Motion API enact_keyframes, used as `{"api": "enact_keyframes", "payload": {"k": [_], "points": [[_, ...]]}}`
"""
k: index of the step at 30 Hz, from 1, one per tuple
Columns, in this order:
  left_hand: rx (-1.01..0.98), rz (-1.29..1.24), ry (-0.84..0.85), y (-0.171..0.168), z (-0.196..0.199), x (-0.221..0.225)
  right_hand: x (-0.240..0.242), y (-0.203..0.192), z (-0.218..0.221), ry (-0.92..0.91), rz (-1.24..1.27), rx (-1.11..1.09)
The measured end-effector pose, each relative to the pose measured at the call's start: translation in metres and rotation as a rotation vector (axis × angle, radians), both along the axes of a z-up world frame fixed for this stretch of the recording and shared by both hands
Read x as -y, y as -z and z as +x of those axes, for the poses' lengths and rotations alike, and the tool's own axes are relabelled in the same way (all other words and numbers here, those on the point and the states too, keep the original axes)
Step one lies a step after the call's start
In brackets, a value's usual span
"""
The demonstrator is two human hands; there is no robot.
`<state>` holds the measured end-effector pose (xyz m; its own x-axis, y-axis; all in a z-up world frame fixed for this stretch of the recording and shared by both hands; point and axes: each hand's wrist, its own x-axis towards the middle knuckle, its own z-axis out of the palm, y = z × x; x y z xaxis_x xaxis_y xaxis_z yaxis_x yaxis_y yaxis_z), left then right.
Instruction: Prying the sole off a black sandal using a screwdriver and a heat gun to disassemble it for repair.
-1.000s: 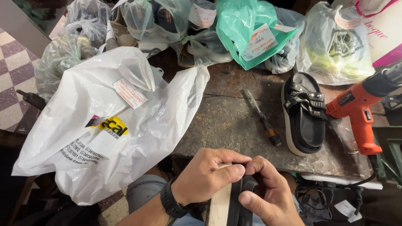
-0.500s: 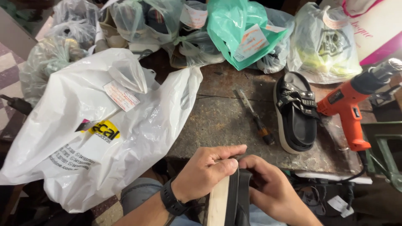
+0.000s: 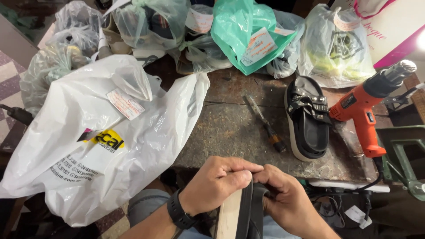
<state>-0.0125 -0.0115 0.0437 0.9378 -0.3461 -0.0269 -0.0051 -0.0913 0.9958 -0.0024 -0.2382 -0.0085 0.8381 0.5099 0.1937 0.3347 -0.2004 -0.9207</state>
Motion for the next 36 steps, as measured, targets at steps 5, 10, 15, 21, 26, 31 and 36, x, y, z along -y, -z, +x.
{"api": "enact_keyframes", "payload": {"k": [5,10,15,21,26,31,36], "points": [[0.060,-0.071,-0.047,0.021,-0.002,-0.001,0.013,0.006,-0.012,0.073,-0.020,0.067],[-0.002,-0.228,-0.255,0.043,-0.011,-0.035,0.008,0.026,-0.068,0.484,0.103,-0.322],[0.140,-0.091,-0.118,0.010,-0.001,-0.011,0.022,0.006,-0.026,0.176,-0.082,0.101],[-0.056,-0.033,-0.067,-0.002,0.006,0.006,0.010,-0.062,-0.009,-0.099,0.000,0.039],[-0.042,0.021,-0.097,0.002,0.003,0.009,0.011,-0.045,-0.011,-0.030,-0.382,0.215],[-0.023,0.035,-0.125,0.006,-0.002,0.012,0.006,-0.055,-0.009,-0.240,-0.353,0.324],[-0.018,0.084,-0.116,0.004,-0.004,0.012,0.007,-0.067,-0.005,-0.368,-0.357,0.292]]}}
